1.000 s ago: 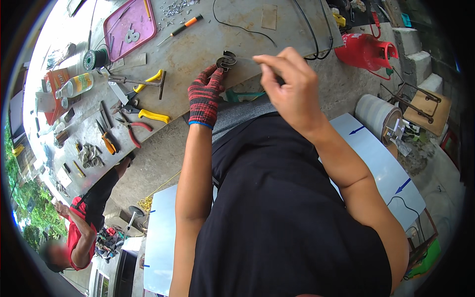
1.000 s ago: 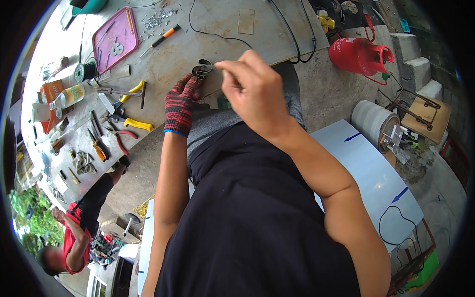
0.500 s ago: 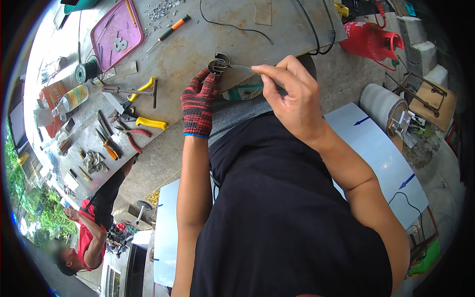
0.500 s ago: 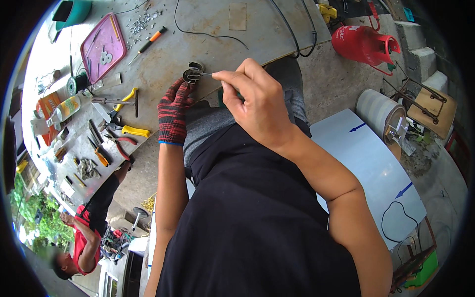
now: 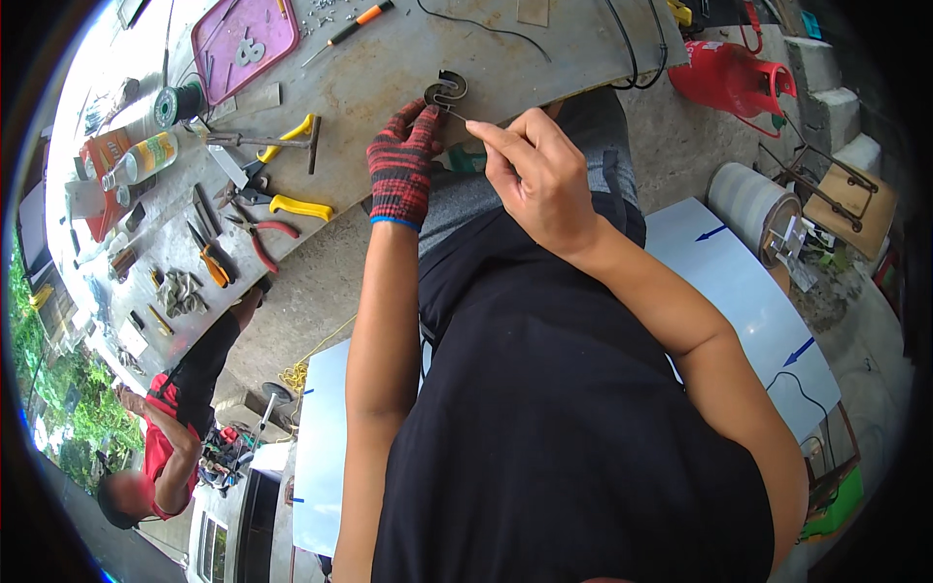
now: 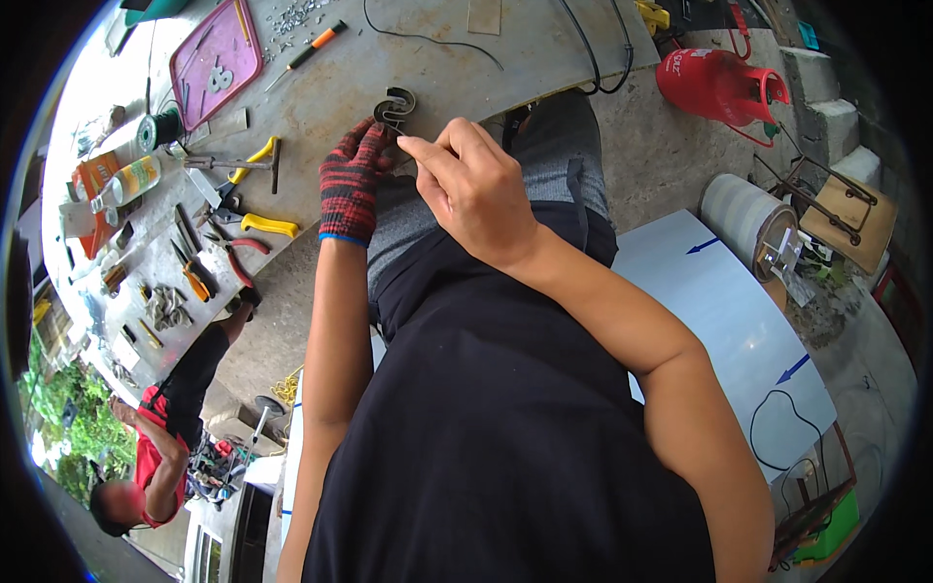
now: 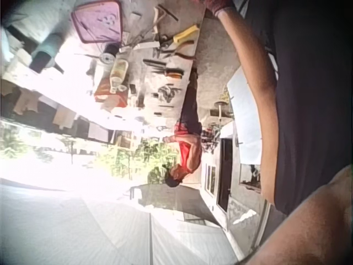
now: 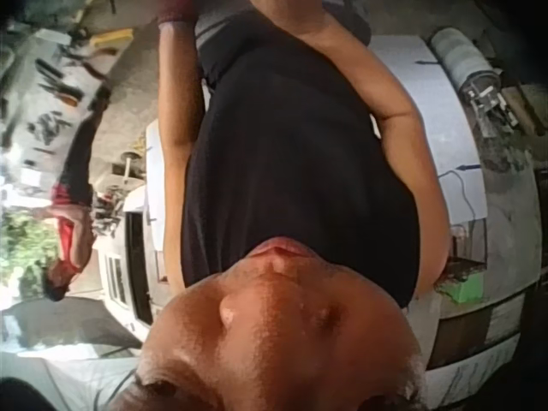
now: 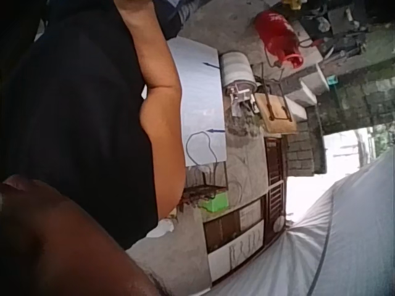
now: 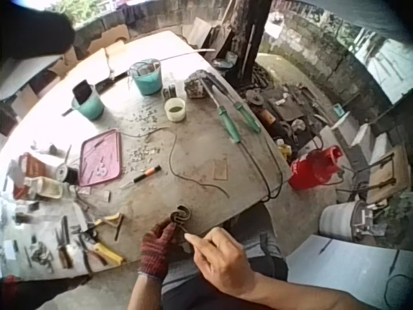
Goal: The person assembles a metal hook by inserting a pin and securing it with a cotter pin. They use a file to smooth the hook's edges and a screwdriver to adjust the pin. The person also wipes the hook with a cloth and applies a substance from a small container.
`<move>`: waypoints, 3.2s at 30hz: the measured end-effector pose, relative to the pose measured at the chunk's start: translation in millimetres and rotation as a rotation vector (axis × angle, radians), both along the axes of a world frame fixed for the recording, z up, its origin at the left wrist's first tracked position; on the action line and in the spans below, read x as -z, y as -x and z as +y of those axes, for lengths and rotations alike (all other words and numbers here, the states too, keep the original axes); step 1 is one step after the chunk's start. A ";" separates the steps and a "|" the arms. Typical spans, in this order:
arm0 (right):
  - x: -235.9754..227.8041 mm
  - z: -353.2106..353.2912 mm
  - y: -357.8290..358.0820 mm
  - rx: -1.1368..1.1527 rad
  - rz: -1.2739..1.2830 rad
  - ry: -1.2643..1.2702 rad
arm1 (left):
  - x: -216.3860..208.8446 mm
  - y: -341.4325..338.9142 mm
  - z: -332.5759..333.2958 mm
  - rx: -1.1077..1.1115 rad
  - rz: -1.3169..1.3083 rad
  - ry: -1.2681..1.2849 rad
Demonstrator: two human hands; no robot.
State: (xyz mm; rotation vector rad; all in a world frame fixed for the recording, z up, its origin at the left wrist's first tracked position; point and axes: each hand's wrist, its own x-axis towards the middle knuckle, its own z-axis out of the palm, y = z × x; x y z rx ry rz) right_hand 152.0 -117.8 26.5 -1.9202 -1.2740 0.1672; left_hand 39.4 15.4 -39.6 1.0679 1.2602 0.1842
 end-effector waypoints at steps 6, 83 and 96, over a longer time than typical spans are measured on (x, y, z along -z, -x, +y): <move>17.5 3.8 7.3 -0.009 -0.089 -0.049 | 1.4 1.3 1.1 0.037 0.035 -0.035; 50.9 243.8 -208.6 0.430 -0.095 -0.037 | 1.7 0.1 -5.4 -0.029 -0.025 -0.010; 69.6 250.5 -226.9 0.383 0.207 0.162 | -2.8 -8.3 -9.2 -0.063 0.011 0.017</move>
